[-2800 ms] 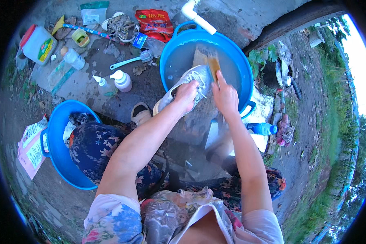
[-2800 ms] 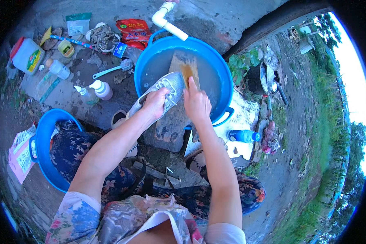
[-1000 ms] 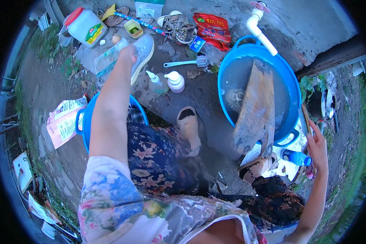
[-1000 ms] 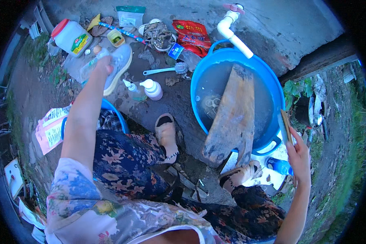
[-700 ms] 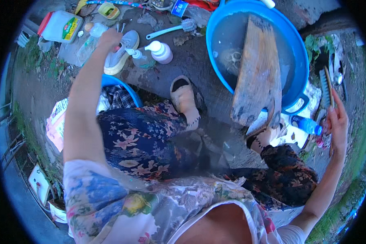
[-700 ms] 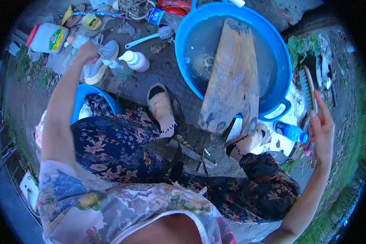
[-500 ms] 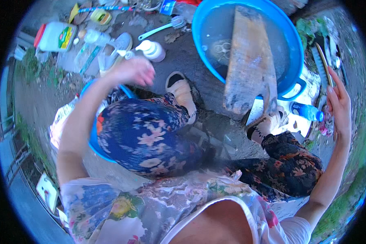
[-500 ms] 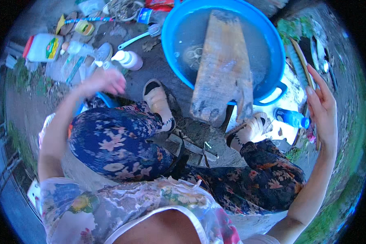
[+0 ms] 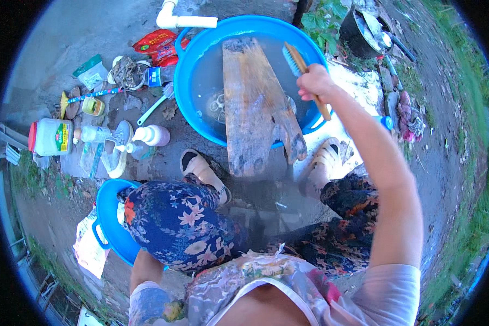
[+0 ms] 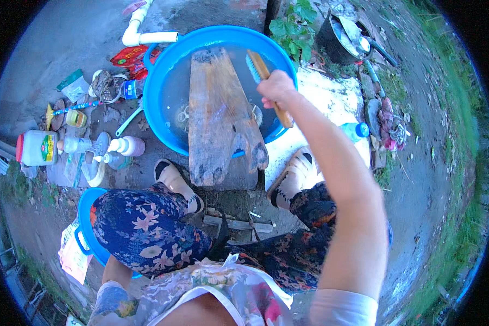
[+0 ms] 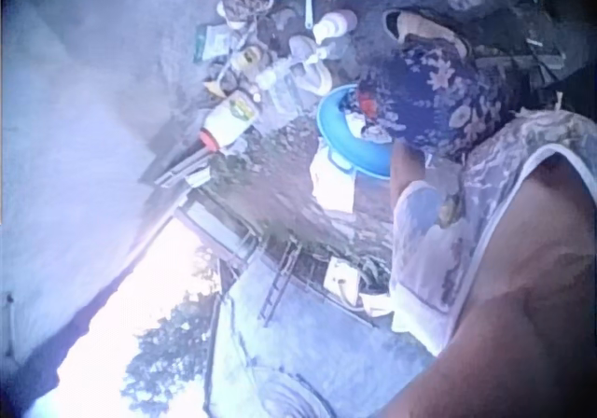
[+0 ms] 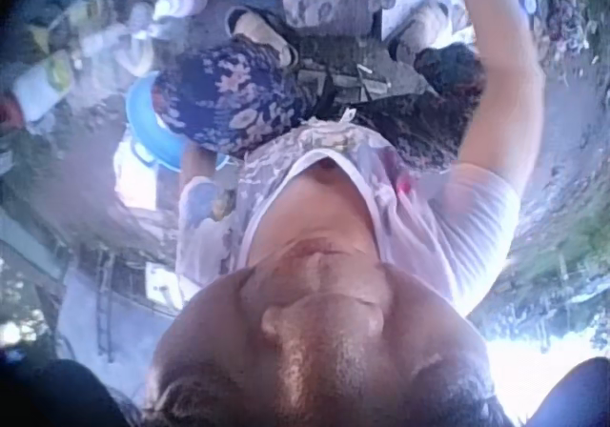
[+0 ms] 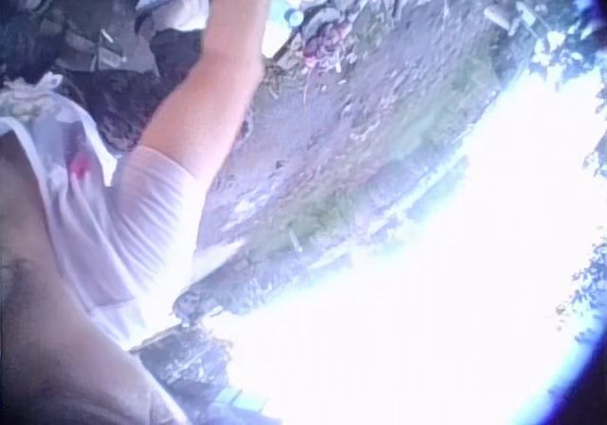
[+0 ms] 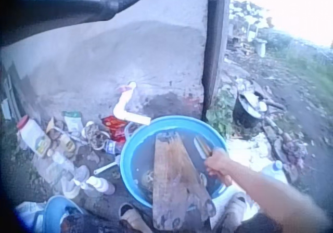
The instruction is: The person washes a single sneaker by hand using a brush and liquid detergent. They scrub the upper, sole, and sides, repeatedly rinse with water from a blue basin, and apply detergent from a bottle. The shoe is handled one at a time and remains in the basin during the process.
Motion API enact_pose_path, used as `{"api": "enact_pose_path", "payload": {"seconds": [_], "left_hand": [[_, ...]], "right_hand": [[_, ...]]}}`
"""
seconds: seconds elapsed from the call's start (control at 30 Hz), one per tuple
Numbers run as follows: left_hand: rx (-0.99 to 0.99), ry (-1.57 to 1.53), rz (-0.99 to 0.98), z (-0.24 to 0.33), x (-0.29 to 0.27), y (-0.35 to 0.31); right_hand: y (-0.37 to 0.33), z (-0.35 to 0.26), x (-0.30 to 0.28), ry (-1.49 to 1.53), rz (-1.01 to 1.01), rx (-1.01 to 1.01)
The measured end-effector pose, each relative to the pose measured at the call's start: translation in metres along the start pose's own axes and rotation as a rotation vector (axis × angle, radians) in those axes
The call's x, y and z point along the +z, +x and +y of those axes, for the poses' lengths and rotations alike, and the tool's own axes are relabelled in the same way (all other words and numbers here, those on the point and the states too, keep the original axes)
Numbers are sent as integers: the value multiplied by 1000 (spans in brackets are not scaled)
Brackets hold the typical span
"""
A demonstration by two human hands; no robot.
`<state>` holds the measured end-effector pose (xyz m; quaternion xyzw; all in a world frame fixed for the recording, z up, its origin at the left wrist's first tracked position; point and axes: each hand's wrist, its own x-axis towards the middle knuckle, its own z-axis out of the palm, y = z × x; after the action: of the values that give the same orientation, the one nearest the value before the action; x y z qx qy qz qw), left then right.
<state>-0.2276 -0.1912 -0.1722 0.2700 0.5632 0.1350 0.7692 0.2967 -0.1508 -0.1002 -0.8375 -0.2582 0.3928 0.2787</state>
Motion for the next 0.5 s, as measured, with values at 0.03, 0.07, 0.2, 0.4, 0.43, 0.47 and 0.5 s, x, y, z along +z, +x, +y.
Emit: {"api": "enact_pose_path", "payload": {"seconds": [0.03,0.07,0.2,0.4,0.43,0.47,0.5], "left_hand": [[8,-22,1,-2,2,1],[7,-48,1,-4,1,4],[37,-132,10,-15,7,4],[72,-262,-8,-36,9,8],[77,-280,-33,-35,15,14],[87,-296,-42,-39,17,13],[102,-310,-70,-41,21,17]], "right_hand": [[11,4,10,-78,8,39],[22,10,19,-159,17,86],[28,32,37,-278,-32,123],[57,69,42,-255,-214,-118],[62,77,36,-267,-199,-75],[48,60,38,-185,-349,58],[31,42,37,-120,-371,122]]}}
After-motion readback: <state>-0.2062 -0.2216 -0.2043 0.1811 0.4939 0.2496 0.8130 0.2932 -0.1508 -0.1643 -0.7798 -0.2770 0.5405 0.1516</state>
